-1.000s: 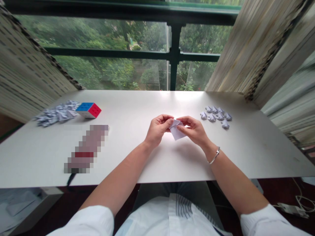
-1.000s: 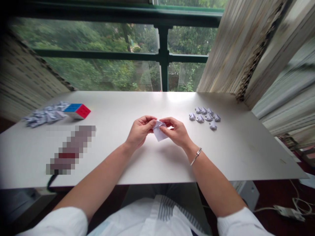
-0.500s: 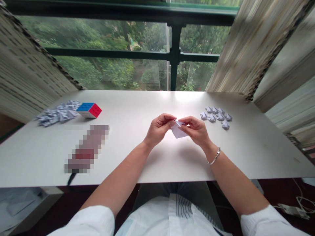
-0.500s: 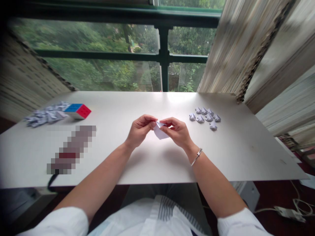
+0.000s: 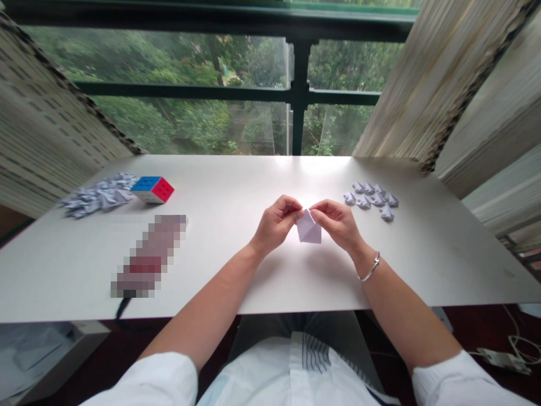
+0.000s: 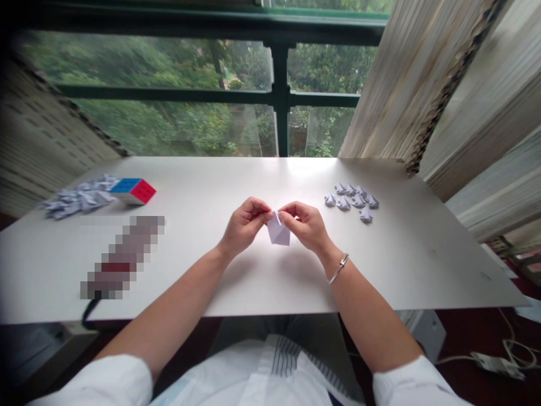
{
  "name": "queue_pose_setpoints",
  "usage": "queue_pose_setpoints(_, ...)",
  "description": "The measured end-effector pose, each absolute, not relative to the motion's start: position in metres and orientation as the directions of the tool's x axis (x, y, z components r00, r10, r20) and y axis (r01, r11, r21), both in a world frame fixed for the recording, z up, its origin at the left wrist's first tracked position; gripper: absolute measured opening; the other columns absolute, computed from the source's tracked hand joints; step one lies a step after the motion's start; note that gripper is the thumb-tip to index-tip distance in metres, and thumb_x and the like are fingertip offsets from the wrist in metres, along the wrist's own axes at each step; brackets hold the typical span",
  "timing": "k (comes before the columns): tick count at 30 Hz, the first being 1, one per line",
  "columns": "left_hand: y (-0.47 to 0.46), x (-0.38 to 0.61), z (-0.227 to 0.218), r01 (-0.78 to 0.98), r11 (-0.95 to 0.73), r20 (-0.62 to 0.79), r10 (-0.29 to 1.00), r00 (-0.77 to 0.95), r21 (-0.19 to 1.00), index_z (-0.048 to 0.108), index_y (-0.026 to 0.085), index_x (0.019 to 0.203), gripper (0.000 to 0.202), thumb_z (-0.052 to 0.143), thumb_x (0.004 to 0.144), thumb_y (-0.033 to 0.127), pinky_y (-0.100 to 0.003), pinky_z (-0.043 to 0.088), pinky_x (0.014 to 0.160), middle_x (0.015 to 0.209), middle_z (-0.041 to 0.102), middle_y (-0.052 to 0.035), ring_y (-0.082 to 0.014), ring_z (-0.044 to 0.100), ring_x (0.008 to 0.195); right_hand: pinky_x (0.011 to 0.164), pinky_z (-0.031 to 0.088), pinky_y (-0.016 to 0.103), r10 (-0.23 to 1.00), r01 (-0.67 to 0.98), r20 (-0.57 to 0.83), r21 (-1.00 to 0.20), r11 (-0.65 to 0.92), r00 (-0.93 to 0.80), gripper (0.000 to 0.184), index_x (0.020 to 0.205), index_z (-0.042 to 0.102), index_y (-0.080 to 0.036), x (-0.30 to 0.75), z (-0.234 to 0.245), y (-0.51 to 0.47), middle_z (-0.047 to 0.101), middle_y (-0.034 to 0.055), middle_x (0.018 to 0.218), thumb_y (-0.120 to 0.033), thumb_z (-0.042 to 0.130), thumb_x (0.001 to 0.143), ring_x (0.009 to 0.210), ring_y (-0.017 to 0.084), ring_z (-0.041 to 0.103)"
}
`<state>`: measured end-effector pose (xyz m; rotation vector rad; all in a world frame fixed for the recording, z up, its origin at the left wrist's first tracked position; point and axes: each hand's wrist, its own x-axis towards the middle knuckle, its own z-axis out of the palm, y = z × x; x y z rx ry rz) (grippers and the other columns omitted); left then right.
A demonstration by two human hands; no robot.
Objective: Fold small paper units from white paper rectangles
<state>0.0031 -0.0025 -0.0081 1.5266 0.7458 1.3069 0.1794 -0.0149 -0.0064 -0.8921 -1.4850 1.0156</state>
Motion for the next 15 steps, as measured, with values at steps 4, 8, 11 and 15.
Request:
queue_pose_setpoints(4,-0.0034,0.0027,-0.0068,-0.106,-0.384,0.399,0.886,0.237,0.917,0.059,0.018,0.083,0.022,0.072,0.079,0.035,-0.025,0.047,0.071,0.079,0.062,-0.0003,-0.0125,0.057,0.074,0.058,0.049,0.026,0.919,0.017,0.354,-0.932,0.362,-0.172,0.027,0.084,0.07,-0.018,0.1797,-0.005,-0.0161,0.07,0.0036,0.076,-0.045,0.074,0.077,0.068,0.015,0.062)
queue_pose_setpoints(8,-0.0037,0.003,-0.0055,-0.153,-0.324,0.354,0.898,0.262,0.934,0.06,0.018,0.085,0.025,0.076,0.075,0.035,-0.025,0.048,0.068,0.078,0.063,-0.0004,-0.0117,0.058,0.071,0.064,0.05,0.028,0.907,-0.019,0.402,-0.915,0.403,-0.129,0.026,0.083,0.069,-0.019,0.1797,-0.0049,-0.0154,0.07,0.0027,0.076,-0.045,0.073,0.079,0.069,0.015,0.061)
queue_pose_setpoints(11,-0.0041,0.0037,-0.0055,-0.169,-0.33,0.363,0.904,0.226,0.929,0.063,0.018,0.084,0.026,0.078,0.073,0.036,-0.025,0.049,0.067,0.077,0.064,-0.0008,-0.0126,0.059,0.071,0.068,0.052,0.03,0.908,-0.049,0.401,-0.916,0.398,-0.122,0.027,0.084,0.069,-0.02,0.1797,-0.0051,-0.0142,0.07,0.0029,0.079,-0.046,0.073,0.079,0.071,0.015,0.062)
queue_pose_setpoints(15,-0.0046,0.0032,-0.0058,-0.127,-0.393,0.411,0.893,0.183,0.911,0.066,0.018,0.082,0.024,0.079,0.072,0.036,-0.029,0.052,0.074,0.081,0.067,-0.0025,-0.0149,0.063,0.076,0.071,0.053,0.032,0.905,-0.05,0.405,-0.914,0.402,-0.132,0.029,0.087,0.069,-0.02,0.1797,-0.0055,-0.0131,0.071,0.0041,0.083,-0.048,0.073,0.078,0.075,0.017,0.064)
